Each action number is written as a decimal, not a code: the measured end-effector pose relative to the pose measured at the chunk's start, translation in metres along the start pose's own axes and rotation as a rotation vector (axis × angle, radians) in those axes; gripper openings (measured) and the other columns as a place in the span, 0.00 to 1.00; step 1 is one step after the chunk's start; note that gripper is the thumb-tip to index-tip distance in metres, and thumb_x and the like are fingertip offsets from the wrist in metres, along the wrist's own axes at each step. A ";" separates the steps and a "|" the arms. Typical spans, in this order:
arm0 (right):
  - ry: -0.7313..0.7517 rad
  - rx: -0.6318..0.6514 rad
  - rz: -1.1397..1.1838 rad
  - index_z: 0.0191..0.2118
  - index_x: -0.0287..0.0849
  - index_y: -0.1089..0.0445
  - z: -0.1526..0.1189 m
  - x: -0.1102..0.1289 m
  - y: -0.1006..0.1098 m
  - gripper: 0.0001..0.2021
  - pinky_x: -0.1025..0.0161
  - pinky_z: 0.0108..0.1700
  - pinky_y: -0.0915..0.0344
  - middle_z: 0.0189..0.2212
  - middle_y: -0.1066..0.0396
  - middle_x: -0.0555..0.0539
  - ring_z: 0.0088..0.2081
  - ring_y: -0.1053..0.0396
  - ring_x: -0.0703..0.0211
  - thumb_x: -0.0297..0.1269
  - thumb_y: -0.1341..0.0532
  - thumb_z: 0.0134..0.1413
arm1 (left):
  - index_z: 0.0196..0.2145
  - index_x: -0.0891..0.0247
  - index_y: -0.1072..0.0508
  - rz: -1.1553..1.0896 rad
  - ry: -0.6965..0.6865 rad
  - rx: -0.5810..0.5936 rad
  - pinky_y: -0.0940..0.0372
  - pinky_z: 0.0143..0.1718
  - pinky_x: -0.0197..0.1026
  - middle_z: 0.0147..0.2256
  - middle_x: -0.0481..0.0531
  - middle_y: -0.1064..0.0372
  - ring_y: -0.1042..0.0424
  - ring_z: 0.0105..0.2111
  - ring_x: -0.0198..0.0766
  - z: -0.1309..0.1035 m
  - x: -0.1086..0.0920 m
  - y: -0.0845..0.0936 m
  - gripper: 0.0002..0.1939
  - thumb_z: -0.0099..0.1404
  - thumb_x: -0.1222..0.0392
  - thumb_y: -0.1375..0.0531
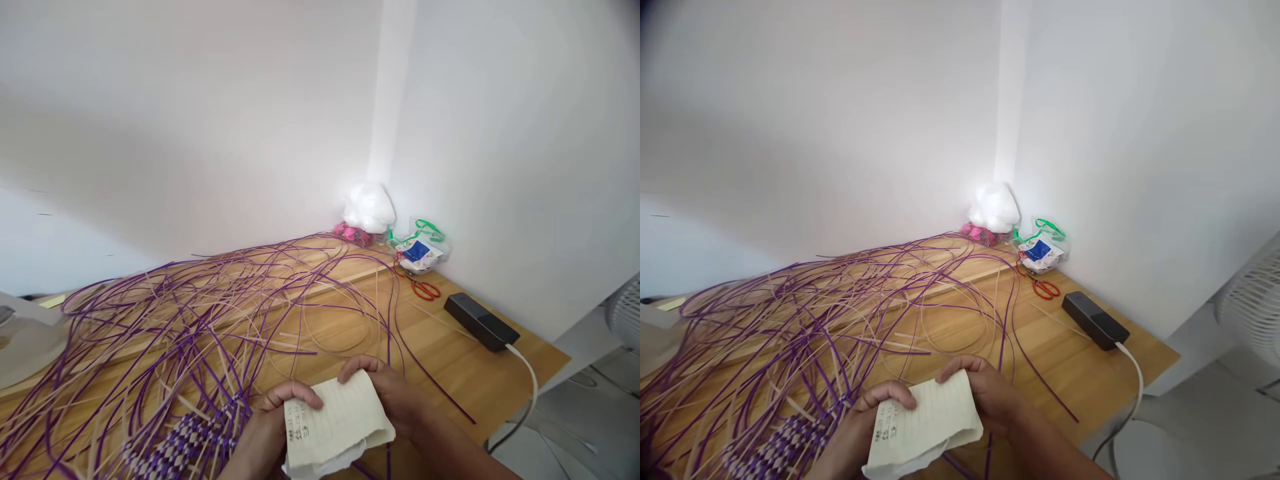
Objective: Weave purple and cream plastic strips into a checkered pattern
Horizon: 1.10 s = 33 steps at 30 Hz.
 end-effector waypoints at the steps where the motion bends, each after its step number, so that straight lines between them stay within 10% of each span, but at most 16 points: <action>1: -0.014 -0.017 0.022 0.27 0.40 0.27 0.001 0.000 0.003 0.07 0.69 0.27 0.41 0.21 0.29 0.51 0.22 0.35 0.66 0.34 0.31 0.38 | 0.23 0.64 0.26 0.001 0.007 0.011 0.43 0.20 0.35 0.18 0.53 0.29 0.33 0.17 0.37 0.000 0.000 -0.002 0.11 0.43 0.56 0.32; 8: -0.016 -0.069 -0.043 0.38 0.40 0.25 0.002 0.004 0.021 0.16 0.68 0.31 0.39 0.31 0.25 0.48 0.28 0.31 0.65 0.41 0.28 0.42 | 0.23 0.65 0.27 0.065 -0.017 0.019 0.44 0.20 0.33 0.20 0.52 0.28 0.33 0.17 0.34 0.008 -0.012 -0.014 0.07 0.47 0.58 0.35; 12: 0.047 -0.045 -0.398 0.50 0.42 0.28 -0.005 0.048 0.047 0.23 0.68 0.29 0.39 0.34 0.25 0.46 0.28 0.31 0.63 0.49 0.34 0.51 | 0.33 0.65 0.23 0.061 0.001 0.002 0.37 0.23 0.35 0.25 0.54 0.24 0.28 0.21 0.38 0.021 -0.016 -0.021 0.14 0.47 0.59 0.32; 14: 0.123 -0.133 -0.715 0.56 0.43 0.32 -0.005 0.096 0.082 0.25 0.66 0.28 0.38 0.35 0.25 0.45 0.29 0.29 0.59 0.49 0.38 0.55 | 0.41 0.65 0.23 0.036 -0.029 0.006 0.33 0.28 0.38 0.32 0.56 0.22 0.24 0.27 0.41 0.029 -0.022 -0.025 0.21 0.48 0.59 0.30; 17: 0.245 -0.627 -1.436 0.47 0.47 0.25 -0.013 0.199 0.164 0.15 0.64 0.35 0.37 0.32 0.24 0.48 0.34 0.28 0.57 0.40 0.38 0.54 | 0.44 0.67 0.23 0.046 -0.044 0.056 0.31 0.33 0.39 0.37 0.60 0.22 0.23 0.32 0.43 0.044 -0.033 -0.035 0.22 0.51 0.59 0.30; 21: 0.159 -0.888 -1.562 0.43 0.41 0.23 -0.004 0.274 0.260 0.14 0.61 0.35 0.40 0.28 0.26 0.45 0.32 0.30 0.52 0.31 0.37 0.47 | 0.43 0.70 0.24 0.155 -0.001 0.138 0.33 0.30 0.37 0.37 0.62 0.22 0.24 0.29 0.41 0.068 -0.046 -0.063 0.19 0.55 0.59 0.33; 26: 0.160 -0.848 -1.601 0.39 0.41 0.23 0.034 0.290 0.310 0.15 0.62 0.32 0.43 0.28 0.26 0.45 0.30 0.33 0.53 0.31 0.33 0.40 | 0.39 0.71 0.24 0.259 -0.041 0.187 0.31 0.32 0.39 0.37 0.62 0.22 0.24 0.30 0.41 0.109 -0.077 -0.115 0.11 0.57 0.66 0.36; 33: 0.374 -0.818 -1.555 0.32 0.42 0.27 0.058 0.296 0.310 0.11 0.63 0.31 0.47 0.30 0.27 0.46 0.31 0.35 0.56 0.43 0.32 0.45 | 0.45 0.71 0.27 0.358 -0.120 0.085 0.29 0.34 0.41 0.42 0.63 0.23 0.24 0.31 0.40 0.199 -0.098 -0.163 0.16 0.58 0.73 0.39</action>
Point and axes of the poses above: each hand's wrist, its own z-axis towards the middle knuckle, its own y-axis out of the back of the hand, x = y × z, the point moved 10 cm from there along z, towards the middle knuckle
